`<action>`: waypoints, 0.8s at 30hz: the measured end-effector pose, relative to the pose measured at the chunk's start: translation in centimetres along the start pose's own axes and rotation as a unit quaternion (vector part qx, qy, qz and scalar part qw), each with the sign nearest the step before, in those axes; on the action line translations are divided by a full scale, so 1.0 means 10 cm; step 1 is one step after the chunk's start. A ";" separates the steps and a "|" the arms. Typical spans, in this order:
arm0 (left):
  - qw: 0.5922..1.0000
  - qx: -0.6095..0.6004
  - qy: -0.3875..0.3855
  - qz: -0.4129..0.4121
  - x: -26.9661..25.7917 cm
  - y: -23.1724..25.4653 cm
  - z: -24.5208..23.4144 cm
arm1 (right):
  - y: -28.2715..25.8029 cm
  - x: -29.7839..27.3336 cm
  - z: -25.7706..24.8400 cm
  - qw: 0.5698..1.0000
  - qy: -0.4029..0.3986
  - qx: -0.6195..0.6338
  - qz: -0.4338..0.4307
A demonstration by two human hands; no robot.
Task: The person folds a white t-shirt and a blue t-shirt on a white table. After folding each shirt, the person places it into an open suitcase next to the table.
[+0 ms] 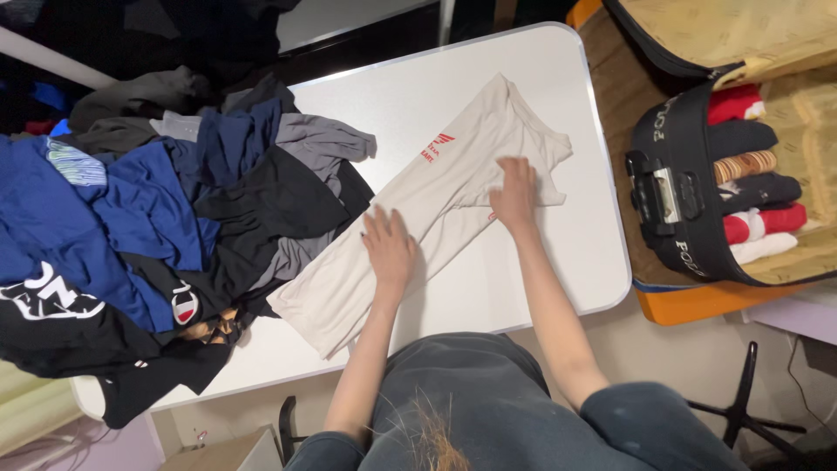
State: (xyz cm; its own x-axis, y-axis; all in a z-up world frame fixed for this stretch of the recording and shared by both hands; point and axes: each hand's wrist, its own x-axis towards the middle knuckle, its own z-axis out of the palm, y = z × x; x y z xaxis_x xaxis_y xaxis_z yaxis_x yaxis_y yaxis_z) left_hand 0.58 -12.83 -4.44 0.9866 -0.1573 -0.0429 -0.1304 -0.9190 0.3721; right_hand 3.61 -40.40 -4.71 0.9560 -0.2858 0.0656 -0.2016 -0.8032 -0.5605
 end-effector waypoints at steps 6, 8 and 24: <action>0.977 -0.137 -0.027 0.160 0.08 0.41 0.34 | 0.36 -0.31 -0.26 0.987 -0.035 -0.110 0.110; 0.964 -0.145 -0.027 0.221 0.28 0.68 0.47 | 0.48 -0.28 -0.29 0.978 -0.042 -0.118 0.165; 0.951 -0.251 -0.088 0.159 0.72 1.12 0.80 | 0.39 0.17 -0.32 0.967 -0.006 -0.155 0.204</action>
State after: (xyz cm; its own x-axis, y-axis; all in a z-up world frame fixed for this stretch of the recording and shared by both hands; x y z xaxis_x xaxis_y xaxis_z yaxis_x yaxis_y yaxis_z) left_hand 5.42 -27.19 -8.02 0.8675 -0.4974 0.0086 -0.3138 -0.5336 0.7854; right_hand 3.72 -45.68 -4.17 0.7858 -0.6068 -0.1197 -0.6144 -0.7439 -0.2629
